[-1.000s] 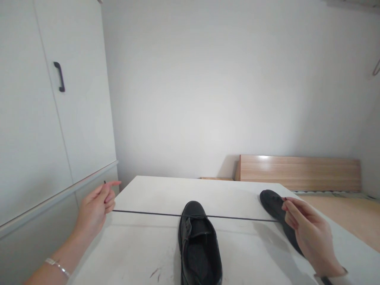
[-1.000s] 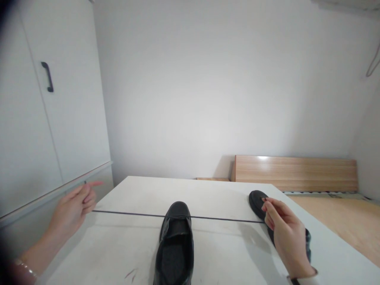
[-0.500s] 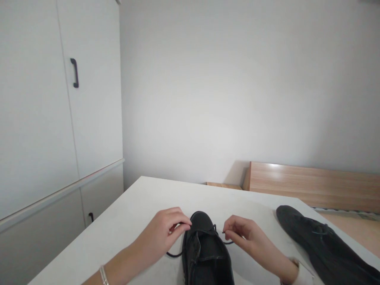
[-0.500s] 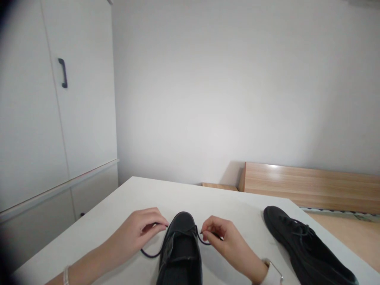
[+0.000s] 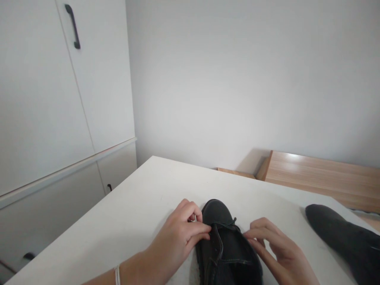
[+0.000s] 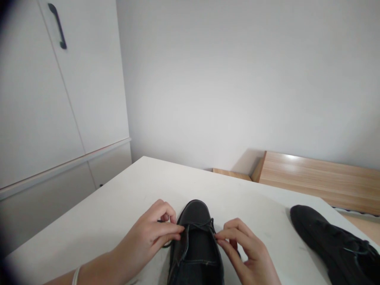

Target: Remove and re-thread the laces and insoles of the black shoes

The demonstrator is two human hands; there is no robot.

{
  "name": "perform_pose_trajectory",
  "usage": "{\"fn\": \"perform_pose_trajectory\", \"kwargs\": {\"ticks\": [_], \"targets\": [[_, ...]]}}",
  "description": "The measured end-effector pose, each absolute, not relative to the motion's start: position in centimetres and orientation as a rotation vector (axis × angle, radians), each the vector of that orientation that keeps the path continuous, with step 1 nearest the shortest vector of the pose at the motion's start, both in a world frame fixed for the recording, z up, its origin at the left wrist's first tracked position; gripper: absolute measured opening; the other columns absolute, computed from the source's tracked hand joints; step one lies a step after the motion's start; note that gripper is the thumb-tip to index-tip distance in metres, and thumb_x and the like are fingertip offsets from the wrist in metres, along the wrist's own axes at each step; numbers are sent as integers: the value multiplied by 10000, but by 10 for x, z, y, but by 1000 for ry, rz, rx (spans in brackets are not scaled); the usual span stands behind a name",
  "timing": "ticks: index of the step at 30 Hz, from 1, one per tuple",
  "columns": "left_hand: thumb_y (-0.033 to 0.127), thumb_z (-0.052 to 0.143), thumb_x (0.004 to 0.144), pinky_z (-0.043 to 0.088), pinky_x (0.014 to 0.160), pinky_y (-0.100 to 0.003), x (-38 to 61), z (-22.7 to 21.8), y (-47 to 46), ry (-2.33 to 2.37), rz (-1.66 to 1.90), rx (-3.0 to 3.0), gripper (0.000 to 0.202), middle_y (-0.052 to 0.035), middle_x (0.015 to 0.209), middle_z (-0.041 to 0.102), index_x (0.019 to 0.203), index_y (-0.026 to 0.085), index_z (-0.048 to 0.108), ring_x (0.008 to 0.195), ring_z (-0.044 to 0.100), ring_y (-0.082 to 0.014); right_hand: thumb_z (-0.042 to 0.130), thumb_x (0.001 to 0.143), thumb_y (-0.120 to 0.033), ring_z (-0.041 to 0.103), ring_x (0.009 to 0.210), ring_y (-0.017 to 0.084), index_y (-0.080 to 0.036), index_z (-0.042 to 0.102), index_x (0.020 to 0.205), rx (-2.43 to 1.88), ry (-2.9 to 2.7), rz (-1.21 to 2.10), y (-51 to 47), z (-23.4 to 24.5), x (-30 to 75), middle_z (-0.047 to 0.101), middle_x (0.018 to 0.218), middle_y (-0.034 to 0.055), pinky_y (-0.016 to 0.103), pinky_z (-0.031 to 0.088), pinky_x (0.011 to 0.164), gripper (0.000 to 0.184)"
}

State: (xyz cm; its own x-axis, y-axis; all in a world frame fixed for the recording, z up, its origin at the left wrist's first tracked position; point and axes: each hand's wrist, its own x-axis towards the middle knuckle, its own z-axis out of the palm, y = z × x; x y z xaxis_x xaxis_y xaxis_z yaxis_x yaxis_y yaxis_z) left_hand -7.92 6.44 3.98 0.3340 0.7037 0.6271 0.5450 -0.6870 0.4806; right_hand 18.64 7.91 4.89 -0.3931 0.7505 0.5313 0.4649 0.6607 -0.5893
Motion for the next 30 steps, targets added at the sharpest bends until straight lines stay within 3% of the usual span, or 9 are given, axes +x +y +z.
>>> {"fn": "perform_pose_trajectory", "kwargs": {"ticks": [5,10,14,17,23,27,30], "targets": [[216,605,964,497,661,-260,-78,41,62,1085,1243,2329,184,-77,825,685,985,167,782,774,631,-183,641,918,-324,692,715,175,-255,726,866,-986,-2006,513,73,47,185,702,789,33,206,571,630,121],[257,589,978,526,707,-277,-75,41,62,1017,1331,2264,198,-65,783,740,975,176,771,748,665,-187,580,953,-354,717,849,208,-261,710,1047,-1083,-2016,572,62,49,187,737,945,61,238,597,721,185],[211,579,978,531,723,-273,-74,44,60,999,1305,2283,198,-74,801,742,989,159,770,767,666,-187,577,943,-354,712,902,232,-290,651,1190,-1009,-2073,451,53,58,182,724,1026,71,287,602,765,266],[146,574,959,535,736,-259,-74,46,59,968,1226,2210,211,-73,889,720,1034,180,769,810,668,-176,555,943,-268,695,918,219,-293,600,1244,-964,-2141,369,49,66,176,694,1000,63,293,594,785,305],[172,620,874,554,683,-249,-71,44,70,881,1147,1736,183,-35,1009,563,984,212,760,740,630,-121,348,953,-145,657,838,184,-201,623,1155,-1090,-2324,413,45,75,169,616,960,84,281,564,725,346],[202,724,807,503,642,-236,-70,42,76,819,1116,1566,155,-9,965,578,958,206,760,669,596,-93,346,882,-96,653,834,238,-163,639,1110,-1287,-2457,334,46,85,160,575,971,116,363,546,719,377],[230,781,765,468,602,-236,-71,41,78,796,1112,1521,160,-11,940,595,917,185,767,641,597,-93,320,911,-89,649,838,250,-183,651,1016,-1403,-2492,346,51,93,153,566,964,104,399,529,739,360]]}}
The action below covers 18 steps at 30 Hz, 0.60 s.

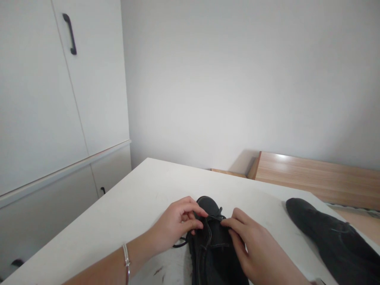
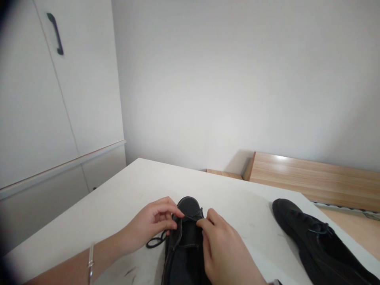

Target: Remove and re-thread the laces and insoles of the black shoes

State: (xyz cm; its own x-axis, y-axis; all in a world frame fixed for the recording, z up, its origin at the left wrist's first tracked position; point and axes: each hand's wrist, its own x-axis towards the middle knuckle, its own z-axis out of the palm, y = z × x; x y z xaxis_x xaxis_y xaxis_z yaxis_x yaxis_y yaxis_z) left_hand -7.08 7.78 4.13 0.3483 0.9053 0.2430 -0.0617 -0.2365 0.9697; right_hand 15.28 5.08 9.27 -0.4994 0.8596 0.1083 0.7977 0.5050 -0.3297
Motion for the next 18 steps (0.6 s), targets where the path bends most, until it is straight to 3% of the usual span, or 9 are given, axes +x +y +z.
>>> {"fn": "perform_pose_trajectory", "kwargs": {"ticks": [4,9,18], "targets": [[244,816,744,445,582,-235,-72,38,80,794,1128,1510,191,-14,921,608,917,176,771,637,589,-93,376,927,-88,629,843,255,-186,632,906,-1489,-2514,251,58,95,146,571,964,86,421,509,755,275],[297,841,712,491,575,-249,-69,31,83,738,1149,1462,243,-12,908,605,902,166,766,616,603,-102,417,915,-46,587,920,249,-186,601,875,-1272,-2544,209,64,94,137,609,955,78,398,488,800,235],[308,854,690,501,565,-247,-68,33,79,736,1196,1465,260,-18,911,598,873,152,756,593,607,-96,547,776,-39,640,781,202,-197,728,835,-1373,-2585,416,77,106,117,715,845,46,298,480,705,247]]}}
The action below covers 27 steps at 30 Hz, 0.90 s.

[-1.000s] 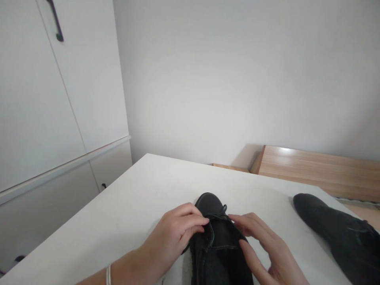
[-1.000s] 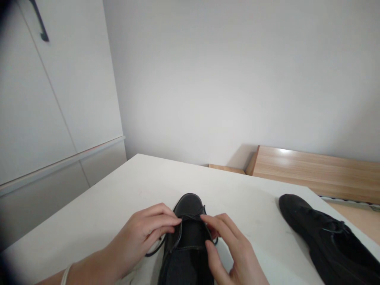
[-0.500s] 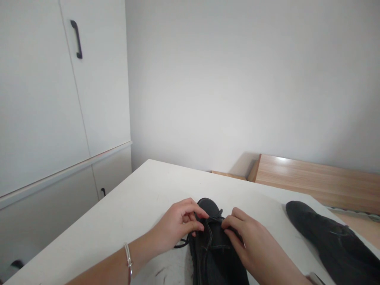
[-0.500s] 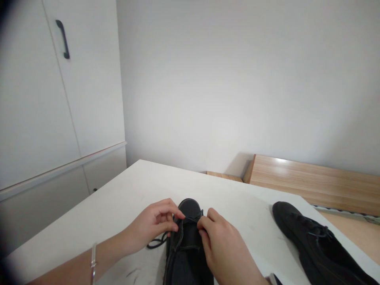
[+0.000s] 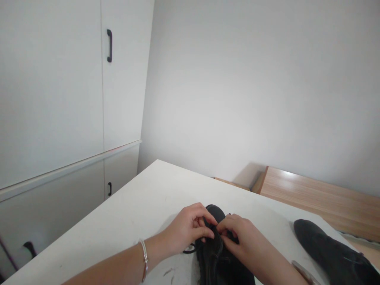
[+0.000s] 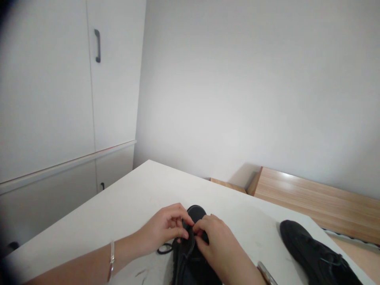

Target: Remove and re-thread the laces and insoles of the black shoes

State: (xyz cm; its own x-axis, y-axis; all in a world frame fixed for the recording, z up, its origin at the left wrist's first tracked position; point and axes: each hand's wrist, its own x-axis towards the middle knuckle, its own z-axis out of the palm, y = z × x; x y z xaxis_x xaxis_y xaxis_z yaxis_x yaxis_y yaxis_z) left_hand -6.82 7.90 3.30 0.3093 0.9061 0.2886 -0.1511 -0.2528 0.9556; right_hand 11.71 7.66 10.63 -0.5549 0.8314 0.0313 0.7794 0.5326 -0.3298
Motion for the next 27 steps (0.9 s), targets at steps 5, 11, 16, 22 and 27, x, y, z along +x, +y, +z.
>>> {"fn": "perform_pose_trajectory", "kwargs": {"ticks": [5,11,16,22,27], "targets": [[297,824,710,527,589,-263,-69,37,76,753,1202,1504,246,-20,940,577,887,154,729,631,613,-110,559,743,-50,632,769,206,-186,687,782,-1404,-2580,287,77,102,110,703,810,49,302,473,701,191],[256,746,805,485,731,-295,-79,56,67,793,1258,1691,194,-44,972,587,976,166,749,760,583,-141,538,803,-127,579,643,177,-200,619,754,-1273,-2383,206,69,130,126,643,701,25,283,457,610,120],[265,700,866,474,807,-316,-66,80,58,805,1222,1981,204,-79,1015,682,1039,170,748,866,596,-194,529,912,-348,604,659,172,-214,620,888,-1153,-2045,230,52,166,135,656,752,33,276,483,596,164],[280,552,958,455,776,-297,-58,135,50,753,1333,1887,242,-37,805,718,809,176,712,811,628,-183,573,936,-377,575,705,156,-223,630,935,-987,-1772,36,35,201,142,620,778,19,265,467,646,164],[317,559,942,466,755,-277,-70,180,49,563,1478,1615,229,-22,739,668,830,148,666,756,625,-161,666,912,-383,551,675,129,-224,640,953,-794,-1402,141,37,218,159,596,784,-1,251,440,619,165]]}}
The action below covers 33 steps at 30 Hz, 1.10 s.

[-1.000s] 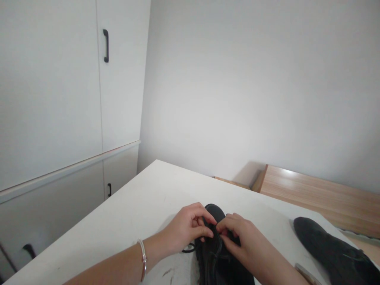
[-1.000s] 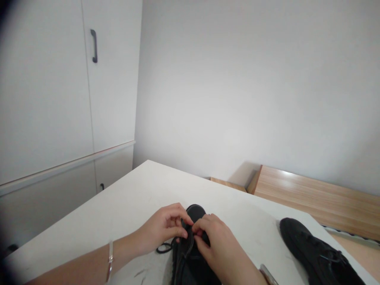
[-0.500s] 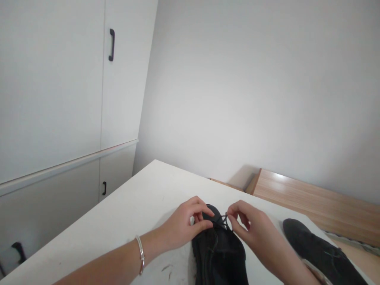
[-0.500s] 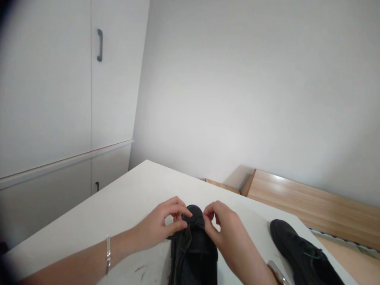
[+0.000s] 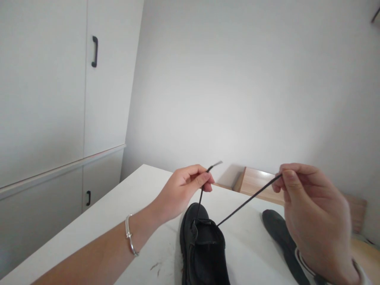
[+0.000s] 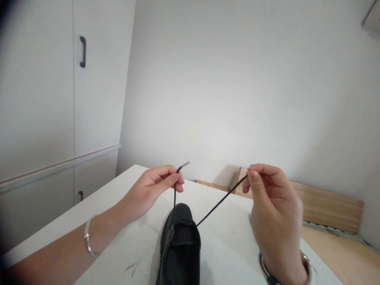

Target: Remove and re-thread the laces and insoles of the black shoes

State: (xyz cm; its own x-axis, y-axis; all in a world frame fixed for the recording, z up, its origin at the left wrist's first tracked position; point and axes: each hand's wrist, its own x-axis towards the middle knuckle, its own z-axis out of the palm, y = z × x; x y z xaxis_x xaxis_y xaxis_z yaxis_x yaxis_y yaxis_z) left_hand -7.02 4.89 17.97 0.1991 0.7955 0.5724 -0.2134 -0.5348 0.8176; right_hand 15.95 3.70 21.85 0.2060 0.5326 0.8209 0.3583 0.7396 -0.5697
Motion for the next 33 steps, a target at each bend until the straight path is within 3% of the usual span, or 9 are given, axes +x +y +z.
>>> {"fn": "perform_pose_trajectory", "kwargs": {"ticks": [7,10,13,17,21,23,27,29,33], "targets": [[333,547,927,351,564,-244,-36,184,46,638,1389,1634,258,32,626,510,862,132,694,580,440,-116,630,956,-315,634,668,128,-223,626,973,-630,-1522,356,24,213,132,643,724,-18,265,520,666,94],[280,507,938,346,593,-249,-26,185,39,591,1307,1788,251,32,652,483,872,150,711,625,427,-126,621,953,-273,653,673,122,-224,614,942,-598,-1574,381,16,217,115,664,728,-18,234,548,629,51],[214,507,916,398,698,-267,-26,188,31,471,1247,1854,227,3,762,561,968,160,722,730,489,-151,614,951,-242,661,688,115,-224,611,919,-578,-1588,420,15,222,108,660,733,-18,183,525,559,37],[319,551,927,395,706,-278,-31,188,31,590,1257,1872,255,-25,786,614,879,143,729,751,517,-166,624,955,-250,668,752,118,-227,635,928,-547,-1595,419,18,218,115,653,779,-13,190,541,617,37],[403,566,913,372,610,-255,-32,184,38,724,1338,1751,322,0,674,569,859,132,730,652,485,-143,645,950,-358,629,963,135,-260,645,1167,-500,-1547,475,26,198,129,656,1079,40,241,547,841,238],[413,570,900,385,598,-247,-31,183,39,725,1375,1709,327,3,656,564,818,129,710,634,495,-138,701,907,-377,614,977,145,-276,631,1231,-499,-1588,566,30,184,134,641,1095,41,256,538,865,346],[426,574,906,375,562,-239,-27,182,36,743,1371,1718,354,17,610,545,693,150,630,590,483,-124,693,914,-257,600,734,97,-289,715,1027,-514,-1604,604,36,163,135,635,897,-10,206,513,654,120],[429,570,920,369,558,-241,-24,181,33,730,1357,1742,365,24,598,527,689,153,631,585,474,-122,664,931,-218,570,659,81,-284,725,961,-494,-1567,568,36,159,133,627,860,-24,205,485,600,94],[389,596,931,434,705,-257,-22,182,32,689,1430,1809,294,-11,746,607,794,155,712,749,563,-152,664,937,-265,598,890,134,-265,700,937,-452,-1456,559,34,162,130,643,943,1,264,497,809,36]]}}
